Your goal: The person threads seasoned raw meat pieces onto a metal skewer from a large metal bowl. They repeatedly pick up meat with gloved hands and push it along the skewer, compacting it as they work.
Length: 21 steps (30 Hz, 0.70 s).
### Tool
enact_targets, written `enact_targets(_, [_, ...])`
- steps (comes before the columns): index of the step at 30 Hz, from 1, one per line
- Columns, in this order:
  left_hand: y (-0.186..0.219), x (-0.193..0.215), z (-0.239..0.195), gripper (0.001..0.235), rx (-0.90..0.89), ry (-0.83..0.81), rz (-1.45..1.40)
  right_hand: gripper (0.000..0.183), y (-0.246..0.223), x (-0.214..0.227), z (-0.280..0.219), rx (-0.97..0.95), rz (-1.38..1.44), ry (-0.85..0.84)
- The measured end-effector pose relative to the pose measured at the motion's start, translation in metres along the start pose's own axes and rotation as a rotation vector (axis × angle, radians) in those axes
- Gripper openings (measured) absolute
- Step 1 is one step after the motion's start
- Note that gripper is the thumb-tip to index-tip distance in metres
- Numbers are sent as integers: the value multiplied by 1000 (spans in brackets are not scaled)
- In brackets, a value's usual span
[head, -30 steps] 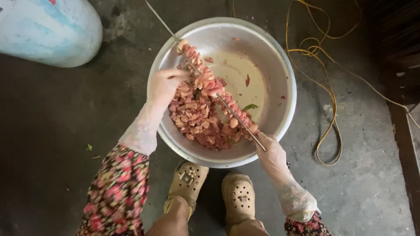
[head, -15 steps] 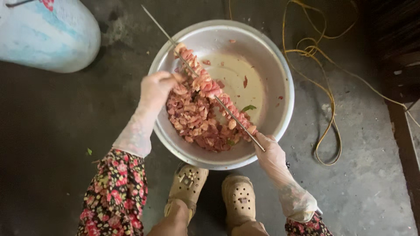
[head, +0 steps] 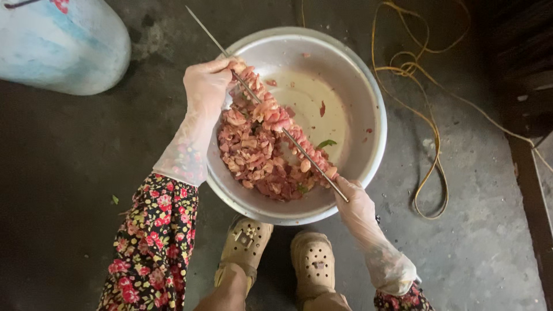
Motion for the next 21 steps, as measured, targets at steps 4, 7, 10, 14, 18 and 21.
enact_targets(4, [29, -33, -26, 23, -97, -4, 239, 35, 2, 1, 0, 69, -39, 17])
enact_targets(7, [28, -49, -67, 21, 275, -109, 876, 33, -8, 4, -1, 20, -10, 22])
enact_targets(10, [13, -39, -78, 32, 349, -232, 696, 31, -21, 9, -6, -172, 107, -66])
enact_targets(14, [-21, 9, -74, 19, 272, -292, 691, 27, -29, 14, -7, -237, 122, -114])
enact_targets(18, [-90, 32, -77, 14, 378, -307, 1471, 28, -23, 13, -5, -46, 46, -16])
enact_targets(21, [-132, 41, -72, 13, 300, -327, 1648, 29, -16, 9, -4, -71, 106, -26])
Point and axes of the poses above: each hand's wrist, its own z-axis towards the middle knuckle, its own x-axis out of the back of the hand, y = z × x, the point moved 1 cm from there along z, towards the middle knuckle, and after that the axes turned 11 degrees about -y, right-handed, at the moved point
